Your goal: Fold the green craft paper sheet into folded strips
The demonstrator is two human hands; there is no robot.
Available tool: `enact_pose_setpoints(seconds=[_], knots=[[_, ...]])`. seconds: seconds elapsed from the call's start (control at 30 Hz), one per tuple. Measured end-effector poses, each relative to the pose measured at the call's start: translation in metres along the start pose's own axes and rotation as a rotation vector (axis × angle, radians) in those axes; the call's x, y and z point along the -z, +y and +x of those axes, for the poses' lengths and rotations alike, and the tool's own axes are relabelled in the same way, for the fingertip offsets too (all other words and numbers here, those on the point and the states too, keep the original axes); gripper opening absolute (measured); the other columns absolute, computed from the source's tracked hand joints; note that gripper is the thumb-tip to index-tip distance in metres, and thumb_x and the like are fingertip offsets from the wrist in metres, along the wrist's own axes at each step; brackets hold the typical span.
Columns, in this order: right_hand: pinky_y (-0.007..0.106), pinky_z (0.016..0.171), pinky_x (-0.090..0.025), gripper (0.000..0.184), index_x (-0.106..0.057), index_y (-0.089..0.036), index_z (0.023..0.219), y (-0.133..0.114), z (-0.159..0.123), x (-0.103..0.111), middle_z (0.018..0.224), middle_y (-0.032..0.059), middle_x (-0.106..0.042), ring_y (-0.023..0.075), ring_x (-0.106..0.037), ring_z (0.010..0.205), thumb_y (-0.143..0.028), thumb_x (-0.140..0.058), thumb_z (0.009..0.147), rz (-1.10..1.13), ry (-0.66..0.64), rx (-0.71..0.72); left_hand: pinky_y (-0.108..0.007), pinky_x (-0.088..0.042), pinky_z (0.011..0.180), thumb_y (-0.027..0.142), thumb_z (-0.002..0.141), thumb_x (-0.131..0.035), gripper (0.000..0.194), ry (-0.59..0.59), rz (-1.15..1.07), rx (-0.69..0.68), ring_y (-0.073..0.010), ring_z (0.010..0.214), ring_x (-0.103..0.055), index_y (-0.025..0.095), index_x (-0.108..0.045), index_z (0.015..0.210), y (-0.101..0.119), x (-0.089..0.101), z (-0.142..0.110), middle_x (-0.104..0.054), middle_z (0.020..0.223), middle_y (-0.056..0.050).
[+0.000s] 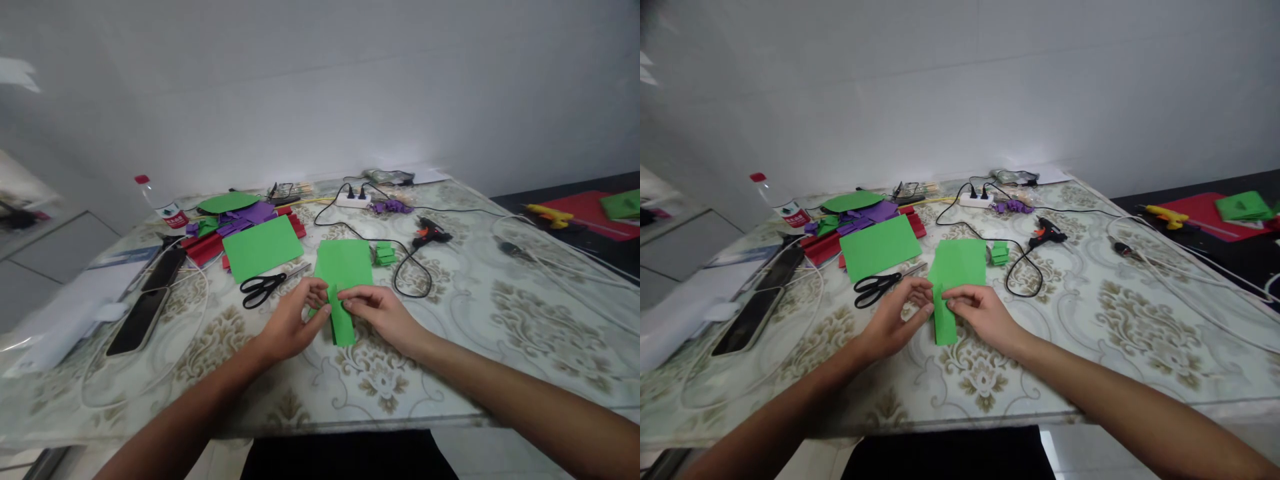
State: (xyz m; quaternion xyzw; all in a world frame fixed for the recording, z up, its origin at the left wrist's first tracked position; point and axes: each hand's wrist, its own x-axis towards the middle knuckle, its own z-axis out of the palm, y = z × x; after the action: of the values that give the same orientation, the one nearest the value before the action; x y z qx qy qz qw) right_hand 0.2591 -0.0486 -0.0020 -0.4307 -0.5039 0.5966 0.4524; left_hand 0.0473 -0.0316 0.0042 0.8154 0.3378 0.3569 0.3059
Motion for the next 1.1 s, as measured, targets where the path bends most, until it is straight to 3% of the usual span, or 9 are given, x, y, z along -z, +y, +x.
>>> enact_pose_setpoints(seconds=[0.1, 0.23, 0.37, 0.6, 0.9, 1.1], knots=[[0.027, 0.065, -0.046, 0.030, -0.068, -0.019, 0.092, 0.003, 0.000, -0.001, 0.074, -0.0017, -0.064, 0.0133, -0.058, 0.067, -0.036, -0.082, 0.072, 0.000, 0.005, 0.072, -0.033, -0.050, 0.081, 0.018, 0.094, -0.056, 0.017, -0.012, 0.063, -0.005, -0.0179, 0.088, -0.060, 0.020, -0.051, 0.110, -0.001, -0.001, 0.001, -0.063, 0.099, -0.005], [0.022, 0.059, -0.043, 0.044, -0.057, -0.023, 0.106, 0.005, 0.000, -0.002, 0.079, -0.0059, -0.056, 0.0080, -0.055, 0.061, -0.029, -0.083, 0.070, 0.072, 0.015, 0.108, -0.032, -0.050, 0.079, 0.014, 0.092, -0.054, 0.015, -0.034, 0.112, -0.022, -0.0179, 0.085, -0.060, 0.020, -0.052, 0.106, -0.002, -0.001, 0.000, -0.062, 0.096, -0.005], [0.022, 0.057, -0.043, 0.045, -0.062, -0.021, 0.114, 0.005, 0.001, 0.000, 0.084, -0.0042, -0.056, 0.0069, -0.055, 0.060, -0.028, -0.080, 0.073, 0.029, -0.003, 0.105, -0.031, -0.050, 0.078, 0.013, 0.090, -0.056, 0.020, -0.039, 0.115, -0.057, -0.0175, 0.085, -0.060, 0.020, -0.052, 0.108, 0.000, -0.001, 0.000, -0.061, 0.097, -0.005], [0.025, 0.058, -0.049, 0.036, -0.068, -0.018, 0.103, 0.004, 0.001, 0.000, 0.078, -0.0023, -0.062, 0.0100, -0.059, 0.060, -0.036, -0.080, 0.074, -0.013, 0.059, 0.058, -0.032, -0.050, 0.079, 0.014, 0.089, -0.058, 0.023, -0.046, 0.136, -0.112, -0.0182, 0.085, -0.059, 0.019, -0.052, 0.110, 0.003, 0.000, 0.001, -0.061, 0.096, -0.005], [0.026, 0.065, -0.057, 0.035, -0.071, -0.017, 0.085, -0.005, 0.003, -0.001, 0.066, -0.0027, -0.065, 0.0123, -0.064, 0.063, -0.041, -0.087, 0.066, 0.191, 0.131, -0.118, -0.030, -0.049, 0.078, 0.008, 0.086, -0.057, 0.025, -0.043, 0.101, -0.172, -0.0172, 0.084, -0.056, 0.019, -0.053, 0.108, 0.004, 0.001, -0.001, -0.058, 0.094, -0.004], [0.020, 0.050, -0.050, 0.032, -0.073, -0.015, 0.083, -0.006, 0.005, 0.000, 0.072, 0.0013, -0.069, 0.0122, -0.063, 0.063, -0.039, -0.086, 0.067, 0.208, 0.140, -0.149, -0.029, -0.048, 0.076, 0.004, 0.080, -0.056, 0.031, -0.022, 0.064, -0.224, -0.0165, 0.082, -0.057, 0.019, -0.054, 0.107, 0.006, 0.004, -0.002, -0.059, 0.092, -0.003]])
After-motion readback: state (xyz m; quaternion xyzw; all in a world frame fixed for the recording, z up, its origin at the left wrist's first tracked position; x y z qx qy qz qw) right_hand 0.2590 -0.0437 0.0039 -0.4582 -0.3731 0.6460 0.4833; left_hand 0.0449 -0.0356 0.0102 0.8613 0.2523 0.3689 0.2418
